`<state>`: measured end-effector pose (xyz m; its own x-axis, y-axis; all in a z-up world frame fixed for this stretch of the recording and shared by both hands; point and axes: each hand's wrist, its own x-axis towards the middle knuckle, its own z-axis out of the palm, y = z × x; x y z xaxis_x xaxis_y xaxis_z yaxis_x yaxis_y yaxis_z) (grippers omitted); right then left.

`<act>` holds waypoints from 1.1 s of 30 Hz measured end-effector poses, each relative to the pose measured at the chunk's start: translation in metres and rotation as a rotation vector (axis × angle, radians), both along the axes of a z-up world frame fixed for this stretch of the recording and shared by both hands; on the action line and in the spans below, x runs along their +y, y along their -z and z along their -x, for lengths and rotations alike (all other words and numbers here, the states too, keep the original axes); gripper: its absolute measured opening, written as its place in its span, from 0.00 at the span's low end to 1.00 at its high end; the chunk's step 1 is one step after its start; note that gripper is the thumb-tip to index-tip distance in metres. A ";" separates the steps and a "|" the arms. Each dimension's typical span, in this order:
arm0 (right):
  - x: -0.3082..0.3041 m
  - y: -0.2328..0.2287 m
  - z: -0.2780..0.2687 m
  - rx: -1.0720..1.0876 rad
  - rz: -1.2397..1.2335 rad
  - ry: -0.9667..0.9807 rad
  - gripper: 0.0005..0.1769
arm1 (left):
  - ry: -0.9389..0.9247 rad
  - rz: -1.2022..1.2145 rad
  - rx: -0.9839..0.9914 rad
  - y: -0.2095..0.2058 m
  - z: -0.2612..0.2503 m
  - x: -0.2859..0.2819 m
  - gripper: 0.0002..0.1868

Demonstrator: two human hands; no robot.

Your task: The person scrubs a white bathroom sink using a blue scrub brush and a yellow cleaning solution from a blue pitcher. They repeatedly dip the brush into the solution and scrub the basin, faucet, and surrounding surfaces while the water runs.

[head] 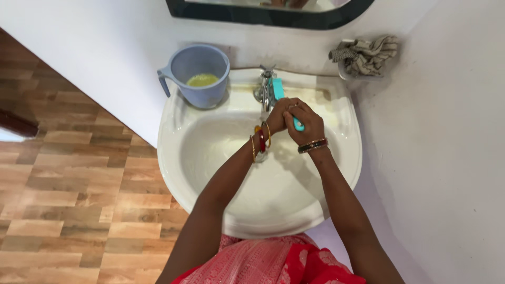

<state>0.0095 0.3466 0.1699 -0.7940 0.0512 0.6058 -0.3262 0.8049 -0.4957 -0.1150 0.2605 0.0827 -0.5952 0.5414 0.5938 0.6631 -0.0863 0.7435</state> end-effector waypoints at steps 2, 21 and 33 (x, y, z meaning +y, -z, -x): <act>0.007 0.003 0.013 0.018 0.029 -0.003 0.08 | 0.071 -0.079 -0.043 0.000 0.015 0.009 0.10; 0.031 0.010 -0.008 -0.107 0.047 -0.095 0.09 | -0.264 0.025 0.007 0.011 -0.039 0.015 0.10; 0.063 -0.012 -0.027 -0.333 -0.239 0.259 0.12 | 0.450 -0.241 -0.074 0.020 -0.021 0.105 0.12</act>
